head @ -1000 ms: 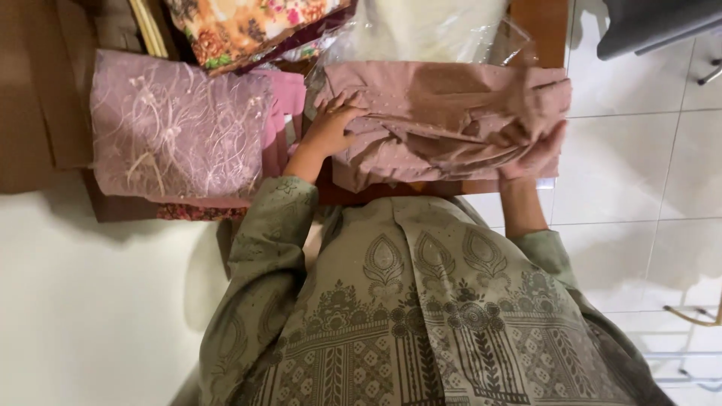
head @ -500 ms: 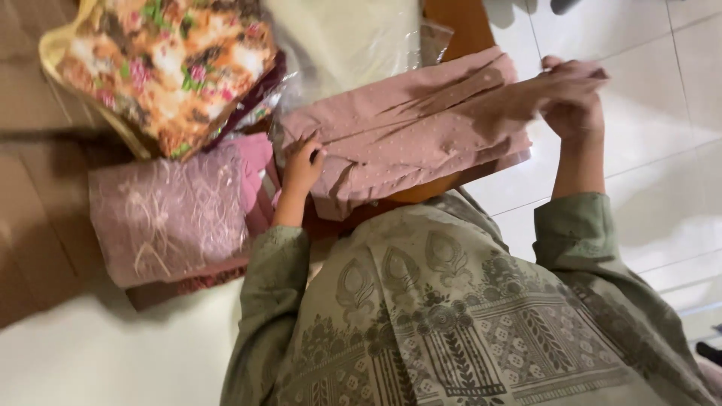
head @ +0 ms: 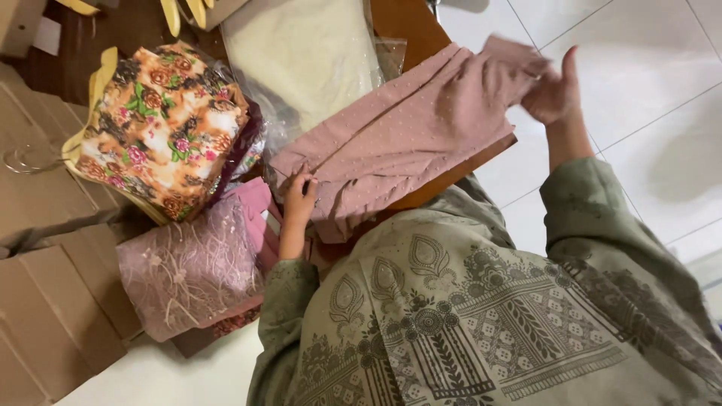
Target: Folding various clothing items on a flat surface.
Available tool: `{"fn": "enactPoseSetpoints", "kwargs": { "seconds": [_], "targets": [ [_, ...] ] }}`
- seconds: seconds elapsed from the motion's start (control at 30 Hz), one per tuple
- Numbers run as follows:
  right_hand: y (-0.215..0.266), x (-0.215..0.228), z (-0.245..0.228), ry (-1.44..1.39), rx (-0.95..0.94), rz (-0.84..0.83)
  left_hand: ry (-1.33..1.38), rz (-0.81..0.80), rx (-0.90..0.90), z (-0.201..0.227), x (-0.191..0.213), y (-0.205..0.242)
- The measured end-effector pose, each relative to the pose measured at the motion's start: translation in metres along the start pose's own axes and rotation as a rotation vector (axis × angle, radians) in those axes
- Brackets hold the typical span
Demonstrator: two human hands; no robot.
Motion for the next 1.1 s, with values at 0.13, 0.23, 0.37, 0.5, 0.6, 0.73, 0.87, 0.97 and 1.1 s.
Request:
{"fn": "enactPoseSetpoints", "kwargs": {
  "seconds": [0.13,0.23,0.37,0.5,0.6,0.73,0.87,0.97,1.1],
  "targets": [
    [-0.009,0.04,0.029,0.07,-0.105,0.207,0.017,0.012,-0.007,-0.002,0.0,-0.002],
    [-0.029,0.043,0.019,0.343,0.03,0.166,-0.064,0.077,-0.033,0.001,0.003,0.0],
    [-0.037,0.009,-0.022,0.281,0.241,0.151,-0.025,0.079,-0.016,0.002,0.001,0.001],
    [-0.029,0.022,-0.024,0.612,0.246,0.396,-0.006,0.112,0.038,0.015,0.002,0.011],
    [-0.006,0.008,-0.009,1.467,0.45,0.339,-0.022,0.153,0.071,0.042,0.011,0.016],
    [0.027,-0.065,0.064,1.822,0.636,-0.027,-0.151,0.226,-0.004,0.06,0.014,0.025],
    [0.076,-0.172,0.15,1.739,0.52,-0.813,-0.166,0.212,0.017,0.068,0.016,0.025],
    [0.095,-0.232,0.158,1.383,0.298,-0.998,-0.13,0.203,-0.017,0.068,0.015,0.022],
    [0.053,-0.175,0.128,1.441,0.074,-0.413,-0.264,0.22,0.012,0.057,0.007,0.021]
  ]
}}
Point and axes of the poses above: each hand's wrist, its own y-axis away from the middle knuckle, its own x-axis out of the back of the hand, z = x × y, the point moved 5 cm from there along -y, towards the middle knuckle, and after that the axes turned 15 degrees about x, right-handed, at the moved point
